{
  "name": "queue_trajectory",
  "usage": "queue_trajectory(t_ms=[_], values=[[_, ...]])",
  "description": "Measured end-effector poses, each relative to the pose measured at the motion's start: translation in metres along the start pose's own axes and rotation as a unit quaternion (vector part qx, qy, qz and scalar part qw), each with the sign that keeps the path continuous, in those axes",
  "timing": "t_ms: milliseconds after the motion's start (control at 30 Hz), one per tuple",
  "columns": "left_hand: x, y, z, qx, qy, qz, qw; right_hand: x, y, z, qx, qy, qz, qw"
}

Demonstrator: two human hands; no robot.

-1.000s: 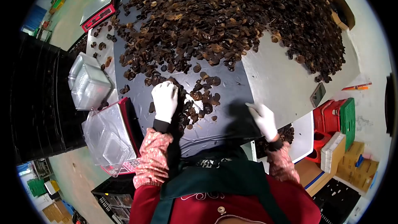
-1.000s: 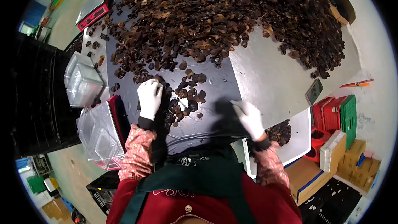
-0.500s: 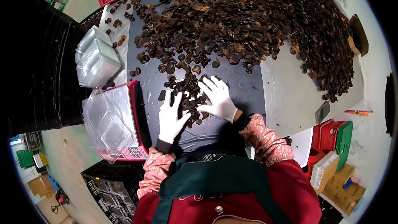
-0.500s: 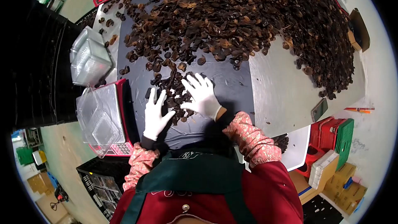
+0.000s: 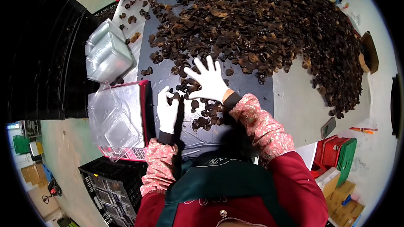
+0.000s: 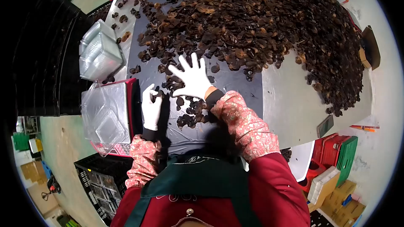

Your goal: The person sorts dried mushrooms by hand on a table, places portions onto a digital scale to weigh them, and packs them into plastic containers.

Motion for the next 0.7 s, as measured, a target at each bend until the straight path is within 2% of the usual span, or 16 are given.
queue_trajectory(t_ms=[33, 67, 133, 200, 267, 333, 400, 433, 467, 533, 567, 600, 667, 700], values=[[0.000, -0.010, 0.008, 0.027, -0.038, -0.062, 0.997, 0.000, 0.015, -0.002, 0.002, 0.007, 0.037, 0.999], [-0.003, -0.008, 0.011, 0.028, -0.042, -0.060, 0.997, -0.005, 0.031, 0.000, -0.028, 0.001, 0.077, 0.997], [-0.014, -0.044, 0.024, 0.026, -0.082, -0.062, 0.994, -0.004, 0.033, -0.014, -0.021, 0.018, 0.069, 0.997], [-0.034, -0.079, 0.034, 0.009, -0.086, -0.143, 0.986, -0.005, 0.020, -0.006, 0.010, -0.066, 0.063, 0.996], [-0.051, -0.116, 0.056, 0.004, -0.091, -0.232, 0.969, -0.002, -0.004, -0.011, 0.061, -0.093, 0.043, 0.993], [-0.063, -0.139, 0.092, 0.094, -0.137, -0.239, 0.957, -0.005, -0.001, -0.002, 0.048, -0.101, 0.064, 0.992], [-0.066, -0.127, 0.141, 0.098, -0.177, -0.236, 0.951, -0.007, 0.010, 0.002, 0.020, -0.077, 0.098, 0.992], [-0.068, -0.132, 0.164, 0.160, -0.194, -0.236, 0.939, -0.008, 0.003, -0.010, 0.013, -0.040, 0.051, 0.998], [-0.070, -0.136, 0.186, 0.222, -0.212, -0.234, 0.923, -0.010, 0.003, -0.011, 0.010, -0.044, 0.051, 0.998], [-0.069, -0.115, 0.225, 0.343, -0.215, -0.180, 0.897, -0.017, -0.006, 0.001, 0.054, -0.123, -0.015, 0.991], [-0.064, -0.100, 0.236, 0.397, -0.190, -0.162, 0.883, -0.016, -0.005, -0.007, 0.054, -0.052, -0.067, 0.995], [-0.059, -0.079, 0.244, 0.446, -0.139, -0.119, 0.876, -0.016, 0.003, -0.013, 0.030, -0.028, -0.074, 0.996], [-0.062, -0.067, 0.247, 0.527, -0.134, -0.155, 0.825, -0.012, 0.026, -0.012, -0.014, -0.015, -0.070, 0.997], [-0.067, -0.081, 0.242, 0.512, -0.139, -0.187, 0.827, -0.008, 0.030, -0.018, -0.024, -0.018, -0.076, 0.997]])
Point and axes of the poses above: each hand's wrist, its own x-axis towards the middle knuckle, its own z-axis out of the back of the hand, y = z × x, the point moved 9 cm from there along x, towards the middle knuckle, and after that the axes turned 2 degrees about -y, right-handed, at the moved point
